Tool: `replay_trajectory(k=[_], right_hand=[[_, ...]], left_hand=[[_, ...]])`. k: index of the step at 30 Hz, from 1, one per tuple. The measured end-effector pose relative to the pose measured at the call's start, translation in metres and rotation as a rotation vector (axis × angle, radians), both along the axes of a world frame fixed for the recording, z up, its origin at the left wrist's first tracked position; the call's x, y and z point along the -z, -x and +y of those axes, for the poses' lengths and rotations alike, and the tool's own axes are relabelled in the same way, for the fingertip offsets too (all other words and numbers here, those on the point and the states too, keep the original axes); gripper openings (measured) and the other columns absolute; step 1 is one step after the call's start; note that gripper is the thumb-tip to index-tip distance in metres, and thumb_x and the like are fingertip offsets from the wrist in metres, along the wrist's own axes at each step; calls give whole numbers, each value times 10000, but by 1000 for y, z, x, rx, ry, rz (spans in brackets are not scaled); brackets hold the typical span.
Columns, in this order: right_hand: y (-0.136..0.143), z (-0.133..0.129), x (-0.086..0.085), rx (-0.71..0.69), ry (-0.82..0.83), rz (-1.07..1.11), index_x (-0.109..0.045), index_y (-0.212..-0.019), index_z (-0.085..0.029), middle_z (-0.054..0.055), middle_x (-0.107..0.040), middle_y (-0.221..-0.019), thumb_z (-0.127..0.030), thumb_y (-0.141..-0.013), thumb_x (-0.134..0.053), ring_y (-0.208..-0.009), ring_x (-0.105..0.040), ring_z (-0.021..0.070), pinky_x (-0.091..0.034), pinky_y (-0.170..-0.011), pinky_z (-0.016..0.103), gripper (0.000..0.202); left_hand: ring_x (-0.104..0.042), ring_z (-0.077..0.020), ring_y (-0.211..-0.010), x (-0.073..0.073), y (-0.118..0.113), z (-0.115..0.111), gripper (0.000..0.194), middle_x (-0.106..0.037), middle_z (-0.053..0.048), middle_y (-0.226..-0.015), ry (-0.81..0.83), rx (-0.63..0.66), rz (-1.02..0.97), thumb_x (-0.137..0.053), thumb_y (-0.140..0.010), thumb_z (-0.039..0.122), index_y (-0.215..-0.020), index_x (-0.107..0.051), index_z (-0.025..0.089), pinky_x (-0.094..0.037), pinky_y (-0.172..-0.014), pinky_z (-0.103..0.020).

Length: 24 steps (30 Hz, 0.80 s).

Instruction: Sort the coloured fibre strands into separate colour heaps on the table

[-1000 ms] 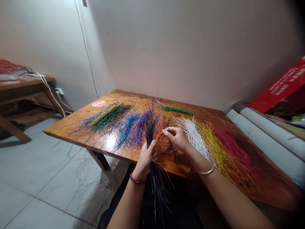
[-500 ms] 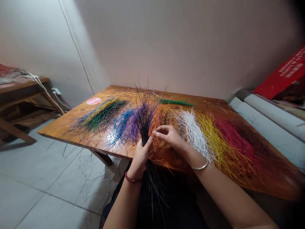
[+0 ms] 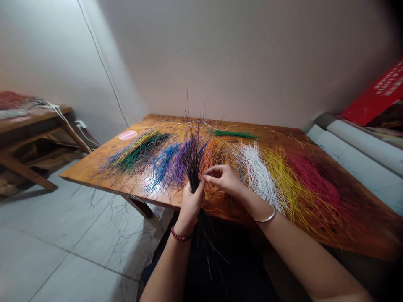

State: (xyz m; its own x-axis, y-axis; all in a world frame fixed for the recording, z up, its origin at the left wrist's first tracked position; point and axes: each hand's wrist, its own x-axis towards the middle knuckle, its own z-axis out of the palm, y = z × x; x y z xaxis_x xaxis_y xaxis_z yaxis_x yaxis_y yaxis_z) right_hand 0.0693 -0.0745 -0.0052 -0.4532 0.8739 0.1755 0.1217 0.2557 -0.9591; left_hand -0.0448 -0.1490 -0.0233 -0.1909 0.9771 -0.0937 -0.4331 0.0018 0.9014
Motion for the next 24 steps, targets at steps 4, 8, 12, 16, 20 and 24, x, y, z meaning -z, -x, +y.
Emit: replay_trajectory(k=[4, 8, 12, 16, 20, 24], right_hand=[[1, 0, -2, -45, 112, 145, -608, -700, -169, -34, -573, -567, -308, -666, -708, -461, -512, 85, -404, -460, 213, 175], [-2, -1, -6, -68, 292, 363, -565, -745, -192, -25, -646, -716, -325, -713, -670, -466, -537, 63, -368, -427, 181, 172], [-5, -2, -8, -127, 319, 374, -608, -794, -195, 7, -687, -864, -371, -730, -684, -517, -568, 62, -427, -476, 187, 203], [-3, -1, -2, -120, 127, 254, -680, -821, -196, 2, -680, -740, -389, -733, -698, -501, -561, 76, -436, -477, 202, 213], [1, -2, 3, -104, -135, 107, -721, -815, -185, 34, -693, -755, -396, -744, -696, -563, -600, 114, -479, -531, 246, 224], [-2, -14, -16, -27, -429, -81, -743, -819, -196, 52, -710, -738, -359, -788, -669, -629, -641, 150, -495, -570, 271, 181]], left_hand=[[-218, -21, -364, 5, 3, 1, 456, -253, 119, -465, 4, 5, -65, -725, -687, 473, -722, -360, 202, -184, -343, -138], [-202, -26, -366, 6, 5, 2, 467, -241, 121, -473, -9, 36, -106, -720, -692, 465, -713, -329, 212, -177, -339, -145], [-192, -19, -371, 2, 4, -1, 442, -241, 118, -489, -21, 30, -112, -709, -705, 456, -713, -347, 204, -161, -339, -144], [-197, -15, -363, 1, 4, -1, 436, -246, 122, -481, -6, 21, -117, -717, -694, 461, -732, -370, 198, -163, -342, -143], [-201, -20, -350, 4, 7, 2, 455, -250, 123, -463, -18, 46, -132, -721, -676, 493, -716, -377, 197, -170, -330, -152], [-191, -19, -361, 6, 10, -1, 458, -237, 119, -477, -33, 17, -179, -695, -712, 489, -691, -337, 203, -170, -328, -148]])
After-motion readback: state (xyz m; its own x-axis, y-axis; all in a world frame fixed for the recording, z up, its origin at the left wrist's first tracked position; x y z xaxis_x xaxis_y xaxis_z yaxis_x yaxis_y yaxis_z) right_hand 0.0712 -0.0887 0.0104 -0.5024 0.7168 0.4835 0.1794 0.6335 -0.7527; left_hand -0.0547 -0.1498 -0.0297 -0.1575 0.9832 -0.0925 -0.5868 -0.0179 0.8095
